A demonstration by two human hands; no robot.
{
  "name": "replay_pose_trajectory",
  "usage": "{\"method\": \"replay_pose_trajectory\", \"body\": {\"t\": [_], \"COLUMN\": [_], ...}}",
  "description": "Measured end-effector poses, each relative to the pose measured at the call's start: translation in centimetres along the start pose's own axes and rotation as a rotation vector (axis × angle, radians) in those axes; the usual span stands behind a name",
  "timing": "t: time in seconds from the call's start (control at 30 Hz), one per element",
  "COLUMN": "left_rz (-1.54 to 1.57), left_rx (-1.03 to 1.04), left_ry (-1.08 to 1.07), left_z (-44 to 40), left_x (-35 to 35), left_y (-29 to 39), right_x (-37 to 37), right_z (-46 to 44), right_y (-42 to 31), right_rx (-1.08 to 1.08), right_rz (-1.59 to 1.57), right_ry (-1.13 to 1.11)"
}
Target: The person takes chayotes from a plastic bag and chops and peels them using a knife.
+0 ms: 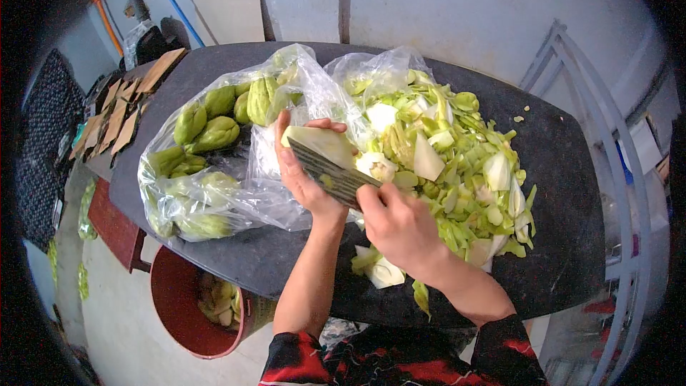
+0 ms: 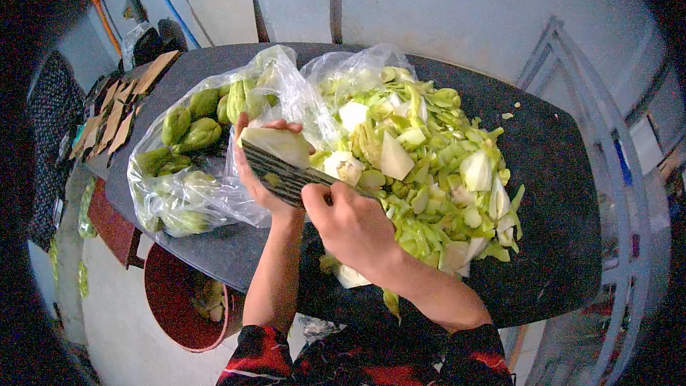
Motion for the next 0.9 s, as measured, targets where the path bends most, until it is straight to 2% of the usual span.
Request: {"method": "replay_pose_trajectory", "body": {"t": [0.07, 0.13, 0.37, 0.43, 0.47, 0.53, 0.57, 0.6, 0.7, 0.73, 0.8, 0.9], "left_rz": [-0.011, 0.001, -0.068, -0.087, -0.087, -0.178, -0.026, -0.026, 0.179, 0.176, 0.400, 0.554], "left_rx": [-0.013, -0.035, -0.086, -0.080, -0.081, -0.076, -0.169, -0.169, -0.400, -0.397, -0.613, -0.693], "left_ry": [0.003, 0.031, 0.009, -0.100, -0.102, -0.035, -0.039, -0.039, 0.026, 0.026, 0.044, 0.028], "left_z": [0.1, 0.2, 0.1, -0.2, -0.3, -0.6, 0.1, 0.1, 0.4, 0.2, 0.4, 0.4], "left_x": [0.0, -0.1, -0.3, 0.3, 0.1, -0.3, 0.2, 0.2, -0.4, -0.8, -1.5, -1.9], "left_y": [0.0, -0.3, -0.6, -0.5, -0.8, -0.8, -1.4, -1.5, -3.8, -4.0, -6.1, -7.0], "right_x": [0.7, 0.8, 0.6, -0.4, -1.2, -2.0, -2.2, -2.3, -1.9, -1.8, -2.0, -2.9], "right_z": [0.2, 0.1, -0.4, -1.1, -1.3, -1.4, -1.5, -1.6, -1.3, -1.2, -1.2, -1.0], "right_y": [-0.2, 0.2, 1.0, 2.9, 3.2, 5.2, 5.8, 6.2, 7.9, 8.0, 8.3, 8.0], "right_rx": [0.002, 0.097, 0.041, 0.140, 0.141, 0.356, 0.368, 0.367, 0.510, 0.507, 0.512, 0.506], "right_rz": [0.030, -0.011, -0.024, -0.369, -0.369, -0.546, -0.502, -0.502, -0.495, -0.497, -0.477, -0.472], "right_ry": [-0.014, -0.029, 0.011, 0.024, 0.025, -0.013, -0.002, -0.001, -0.007, -0.006, 0.036, 0.084]}}
Point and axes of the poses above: each hand's wrist, its own z-axis away from the middle knuckle, its own x-axis out of the palm, y = z × x, the point moved 8 cm from there along -z, towards the middle knuckle
